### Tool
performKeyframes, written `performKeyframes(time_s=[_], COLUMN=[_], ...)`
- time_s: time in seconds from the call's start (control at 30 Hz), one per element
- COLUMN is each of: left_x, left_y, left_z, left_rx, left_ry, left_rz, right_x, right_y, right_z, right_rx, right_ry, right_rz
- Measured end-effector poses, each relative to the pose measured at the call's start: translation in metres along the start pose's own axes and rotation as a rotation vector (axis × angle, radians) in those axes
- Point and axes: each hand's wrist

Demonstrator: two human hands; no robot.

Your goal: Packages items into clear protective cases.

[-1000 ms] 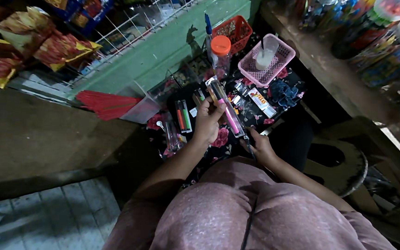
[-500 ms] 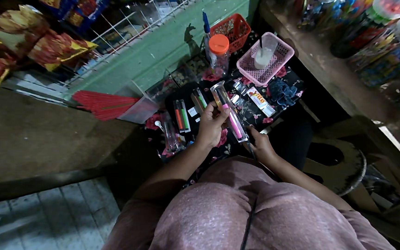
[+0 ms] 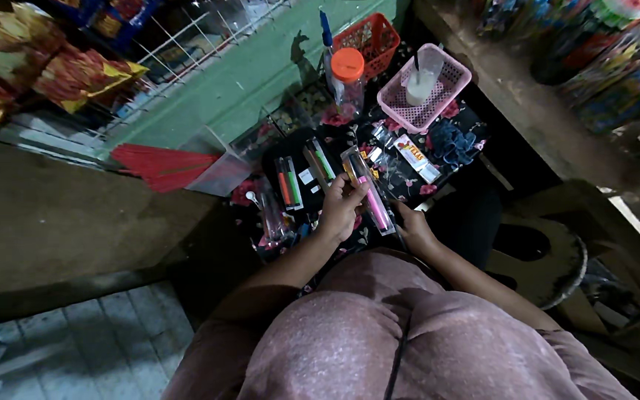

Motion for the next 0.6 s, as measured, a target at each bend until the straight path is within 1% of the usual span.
performKeyframes(time_s=[0.07,0.13,0.2,0.4,0.47,0.53,0.6], left_x=[-0.005,-0.015,-0.022,-0.035,-0.036,-0.037,-0.040], left_y=[-0.002,-0.003,-0.004,-0.006,-0.006,-0.005,-0.006], left_z=[-0.003,-0.006,-0.008,0.005,0.012,0.017,0.020], left_rx=[-0.003,-0.038,-0.046,0.003,0.020,0.032,0.041], left_ry=[-0.030,-0.077,-0.138,-0.180,-0.190,-0.197,-0.197], left_rz=[0.065,0.080,0.087,0.075,0.035,0.022,0.022], right_x=[0.001,0.001,0.003,0.022,0.028,0.030,0.029], right_y=[-0.001,-0.002,0.000,0.014,0.018,0.020,0.018], right_z=[0.004,0.010,0.013,0.019,0.023,0.026,0.028], right_rx=[-0.049,-0.108,-0.133,-0.112,-0.092,-0.076,-0.100], right_ry=[0.044,0.120,0.148,0.157,0.138,0.127,0.151], right_rz=[0.014,0.046,0.071,0.090,0.098,0.110,0.127])
Point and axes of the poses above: each hand's wrist, its own z-axis towards the middle knuckle, its own y-axis out of the palm, x = y × z, and after that the axes turned 5 degrees about x, right-handed
